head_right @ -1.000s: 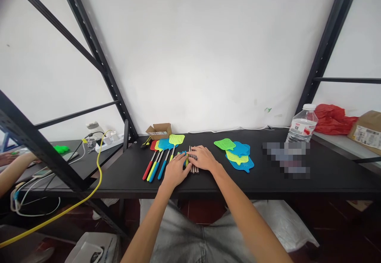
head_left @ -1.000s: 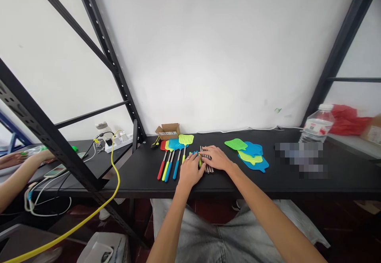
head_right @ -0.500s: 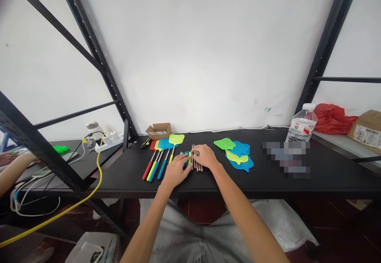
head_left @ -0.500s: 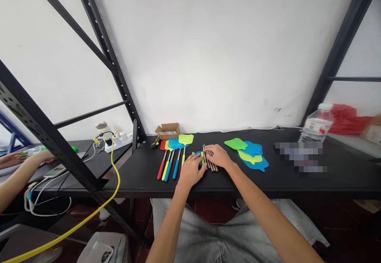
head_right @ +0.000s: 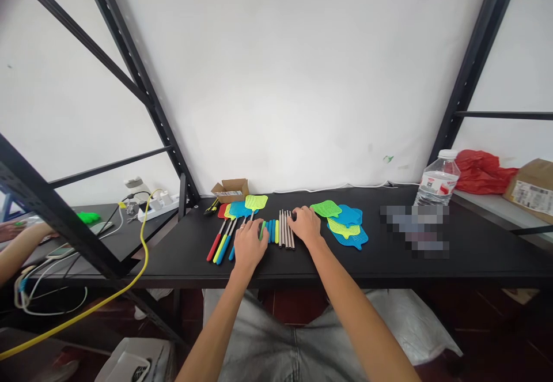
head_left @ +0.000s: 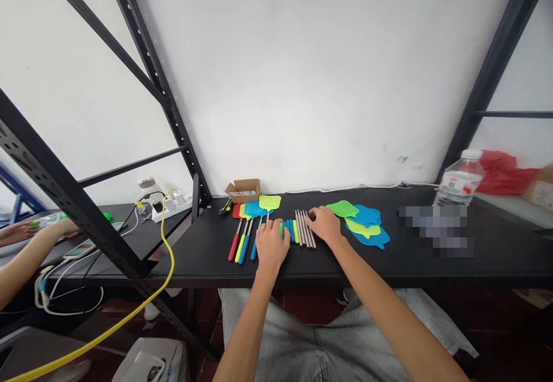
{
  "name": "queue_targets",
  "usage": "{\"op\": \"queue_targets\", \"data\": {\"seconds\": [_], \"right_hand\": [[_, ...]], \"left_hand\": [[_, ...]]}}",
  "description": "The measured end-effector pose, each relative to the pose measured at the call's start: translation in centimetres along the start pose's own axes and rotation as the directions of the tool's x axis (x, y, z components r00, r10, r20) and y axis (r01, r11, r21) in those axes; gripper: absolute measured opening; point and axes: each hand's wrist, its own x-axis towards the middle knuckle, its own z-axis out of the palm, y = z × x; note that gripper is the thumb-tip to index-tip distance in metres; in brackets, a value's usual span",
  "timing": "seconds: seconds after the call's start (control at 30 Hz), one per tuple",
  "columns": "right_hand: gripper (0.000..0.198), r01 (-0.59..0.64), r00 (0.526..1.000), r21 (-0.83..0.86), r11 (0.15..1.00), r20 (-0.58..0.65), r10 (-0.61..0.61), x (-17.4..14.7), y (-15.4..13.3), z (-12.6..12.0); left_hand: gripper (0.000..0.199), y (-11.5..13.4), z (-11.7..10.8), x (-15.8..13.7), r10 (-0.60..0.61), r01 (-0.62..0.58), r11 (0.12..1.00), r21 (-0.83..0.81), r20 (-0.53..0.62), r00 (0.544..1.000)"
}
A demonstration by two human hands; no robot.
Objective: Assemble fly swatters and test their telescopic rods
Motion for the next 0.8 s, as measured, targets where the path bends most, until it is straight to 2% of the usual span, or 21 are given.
{"op": "queue_targets", "data": {"seconds": [0.1, 0.23, 0.43, 0.53, 0.63, 0.73, 0.8], "right_hand": [[0.021, -0.034, 0.999, -0.053, 0.998, -0.004, 0.034, 0.0, 0.3, 0.2], [0.017, -0.056, 0.998, -0.089, 0.995, -0.013, 0.055, 0.0, 0.4, 0.3], [0.025, -0.119, 0.989, -0.063, 0.991, 0.081, 0.124, 0.1, 0.2, 0.0], [0.028, -0.184, 0.982, 0.073, 0.98, 0.057, 0.18, 0.3, 0.4, -0.4], [0.032, -0.229, 0.969, 0.31, 0.923, -0.015, 0.245, 0.6, 1.0, -0.9], [0.034, -0.233, 0.952, 0.548, 0.803, -0.041, 0.305, 1.0, 1.7, -0.8], [0.035, -0.236, 0.946, 0.674, 0.7, -0.005, 0.323, 1.3, 2.1, -0.6]], "left_hand": [[0.028, -0.1, 0.3, -0.1, -0.052, 0.05, 0.997, 0.064, 0.031, 0.998], [0.027, 0.0, 0.6, -0.1, -0.056, 0.049, 0.995, 0.091, 0.079, 0.995], [0.028, -0.1, 0.5, -0.1, -0.06, 0.053, 0.996, 0.076, 0.096, 0.994], [0.03, -0.3, 0.5, -0.1, -0.062, 0.056, 0.997, 0.06, 0.103, 0.993], [0.031, -0.5, 0.5, -0.1, -0.069, 0.065, 0.997, 0.041, 0.113, 0.991], [0.031, -0.4, 0.4, 0.0, -0.077, 0.074, 0.997, 0.029, 0.125, 0.989], [0.031, -0.4, 0.3, 0.0, -0.078, 0.076, 0.997, 0.025, 0.129, 0.989]]}}
